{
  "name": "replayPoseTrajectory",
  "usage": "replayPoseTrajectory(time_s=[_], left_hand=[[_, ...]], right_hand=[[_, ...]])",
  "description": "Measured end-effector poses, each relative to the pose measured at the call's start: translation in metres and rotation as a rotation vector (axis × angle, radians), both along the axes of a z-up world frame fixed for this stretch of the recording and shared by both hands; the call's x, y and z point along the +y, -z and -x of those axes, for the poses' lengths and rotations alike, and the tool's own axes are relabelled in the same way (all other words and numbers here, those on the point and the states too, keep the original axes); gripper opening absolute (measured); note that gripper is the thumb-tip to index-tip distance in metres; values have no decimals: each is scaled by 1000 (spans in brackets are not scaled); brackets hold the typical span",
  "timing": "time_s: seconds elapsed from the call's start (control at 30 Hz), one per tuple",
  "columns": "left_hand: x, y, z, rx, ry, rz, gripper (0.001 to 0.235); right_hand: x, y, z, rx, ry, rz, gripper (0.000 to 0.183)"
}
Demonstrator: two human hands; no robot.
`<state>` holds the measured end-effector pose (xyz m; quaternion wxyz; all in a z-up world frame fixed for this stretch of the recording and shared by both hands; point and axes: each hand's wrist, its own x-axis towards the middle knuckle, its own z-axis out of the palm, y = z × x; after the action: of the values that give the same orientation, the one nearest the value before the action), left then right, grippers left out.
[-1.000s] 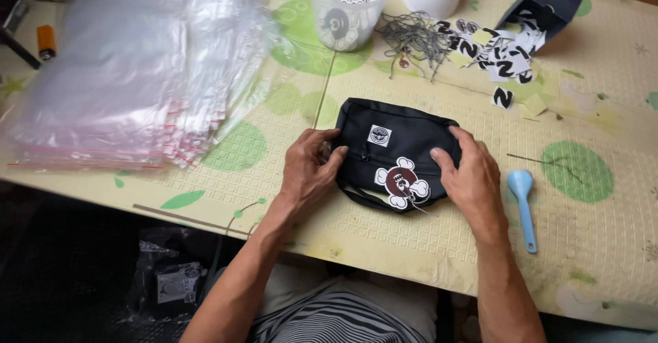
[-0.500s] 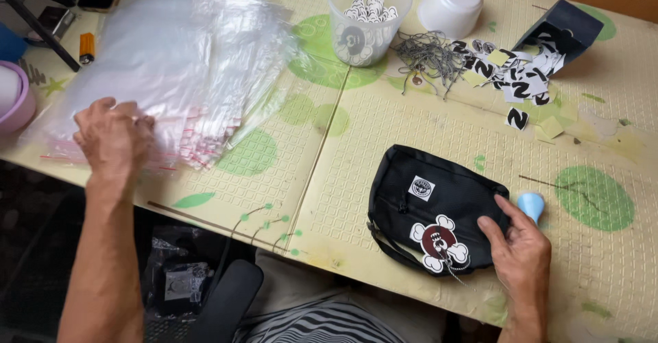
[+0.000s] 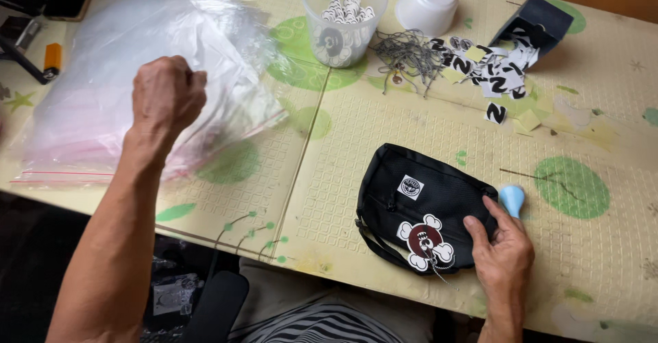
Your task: The person attaches a chain with a cartoon bear charm to the zipper of a black mesh bag. They then place the decorated bag into a clear plastic zip-top bag and seal it.
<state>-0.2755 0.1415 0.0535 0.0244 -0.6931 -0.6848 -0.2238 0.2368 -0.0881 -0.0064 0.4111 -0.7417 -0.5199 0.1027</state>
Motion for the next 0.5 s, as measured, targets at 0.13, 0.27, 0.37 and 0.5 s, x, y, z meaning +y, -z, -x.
replayPoseTrajectory(time_s=[0.13,0.27,0.37,0.5], left_hand=[[9,20,-71,-74,79,44,34],[-1,44,-132,-257,219,66,30],[-14,47,-164,-313,261,131,32],[-30,47,-176,-394,220,91,46]], right_hand=[[-13,3,-9,-104,69,17,47],[-25,-3,-16,-135,125,71,51],[-27,-2,-17,-133,129,85,50],[-27,3,-20,-177,108,70,48]])
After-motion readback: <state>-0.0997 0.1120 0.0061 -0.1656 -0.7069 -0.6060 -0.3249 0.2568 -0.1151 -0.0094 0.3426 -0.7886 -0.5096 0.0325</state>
